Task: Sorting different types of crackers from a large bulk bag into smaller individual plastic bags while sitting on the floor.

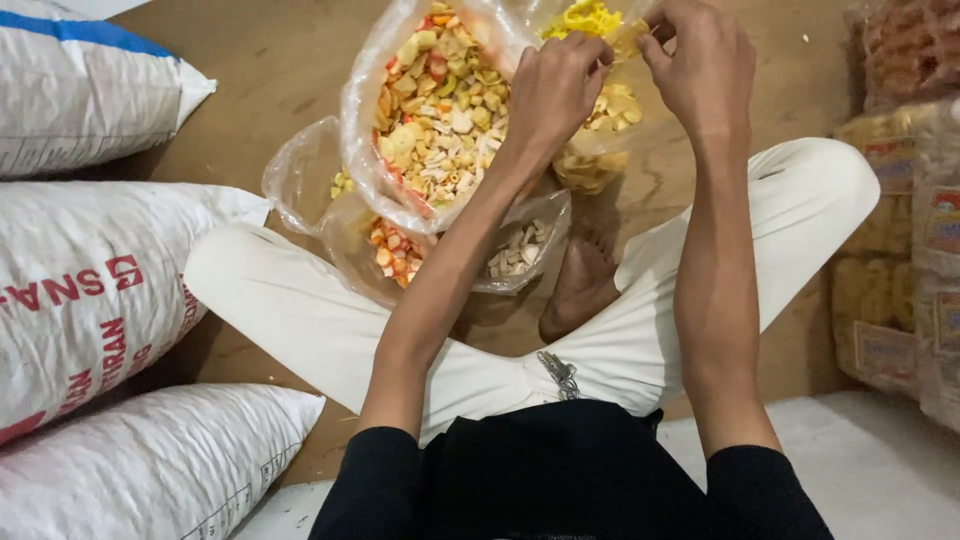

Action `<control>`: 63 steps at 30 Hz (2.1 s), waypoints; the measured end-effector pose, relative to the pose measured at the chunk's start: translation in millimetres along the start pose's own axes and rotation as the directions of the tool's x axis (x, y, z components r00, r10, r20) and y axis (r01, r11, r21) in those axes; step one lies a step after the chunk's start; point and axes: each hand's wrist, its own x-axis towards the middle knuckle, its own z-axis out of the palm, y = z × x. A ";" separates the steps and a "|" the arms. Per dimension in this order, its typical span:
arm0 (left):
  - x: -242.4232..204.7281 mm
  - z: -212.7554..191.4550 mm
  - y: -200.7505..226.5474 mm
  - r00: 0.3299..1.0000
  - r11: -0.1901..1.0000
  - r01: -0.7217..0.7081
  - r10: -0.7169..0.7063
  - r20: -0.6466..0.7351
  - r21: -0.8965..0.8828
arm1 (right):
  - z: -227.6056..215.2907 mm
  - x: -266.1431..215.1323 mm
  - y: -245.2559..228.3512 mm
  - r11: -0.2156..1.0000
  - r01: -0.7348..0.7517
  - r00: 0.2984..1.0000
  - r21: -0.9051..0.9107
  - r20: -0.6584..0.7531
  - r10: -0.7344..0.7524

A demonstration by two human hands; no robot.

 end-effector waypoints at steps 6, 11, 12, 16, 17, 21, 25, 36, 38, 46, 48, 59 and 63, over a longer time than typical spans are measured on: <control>4.7 8.8 5.5 0.995 0.994 -0.064 0.058 0.076 0.089 | 1.2 -5.1 14.0 0.994 -0.016 1.000 -0.113 0.025 0.019; -0.2 -18.7 0.3 0.992 0.990 -0.105 0.097 0.079 0.091 | -6.3 1.9 -6.0 0.999 -0.003 0.999 -0.032 0.049 0.005; -3.3 -22.2 -4.9 0.993 0.991 -0.095 0.088 0.074 0.097 | -7.2 3.5 -9.9 1.000 0.007 0.999 -0.028 0.054 -0.006; -23.7 -47.6 -33.9 0.998 0.988 -0.061 0.062 -0.004 0.140 | -9.7 12.5 -40.6 0.990 0.139 0.988 0.031 0.062 -0.141; -28.1 -55.3 -41.7 1.000 0.990 -0.016 0.015 0.007 0.142 | -11.6 15.6 -49.6 0.989 0.129 0.987 0.075 0.089 -0.136; -56.2 -88.8 -83.5 0.999 0.992 0.036 -0.035 -0.004 0.124 | -7.8 22.9 -73.9 0.957 0.189 0.970 0.222 0.112 -0.218; -105.0 -95.0 -153.1 0.997 0.902 0.032 -0.060 0.052 0.430 | 4.7 30.6 -102.0 0.940 0.239 0.941 0.244 0.182 -0.286; -142.0 -90.6 -171.7 0.841 0.594 0.175 -0.505 0.195 0.785 | 72.5 45.7 -186.4 0.939 0.221 0.806 0.262 0.493 -0.327; -147.8 -93.8 -169.0 0.872 0.680 0.230 -0.462 0.163 0.696 | 91.9 45.1 -193.0 0.937 0.268 0.777 0.226 0.525 -0.349; -156.6 -71.7 -185.1 0.853 0.689 0.331 -0.511 0.109 0.645 | 149.0 39.2 -214.5 0.954 0.239 0.707 0.180 0.642 -0.298; -154.6 -68.6 -188.5 0.841 0.662 0.369 -0.536 0.069 0.652 | 170.0 35.1 -209.6 0.958 0.229 0.716 0.171 0.638 -0.284; -150.3 -101.8 -152.5 0.911 0.869 0.382 -0.412 0.029 0.315 | 198.4 31.9 -204.7 0.978 0.043 0.702 0.204 0.690 -0.175; -143.3 -108.0 -148.8 0.929 0.864 0.345 -0.369 -0.004 0.367 | 184.2 40.3 -207.8 0.981 -0.066 0.634 0.181 0.767 -0.098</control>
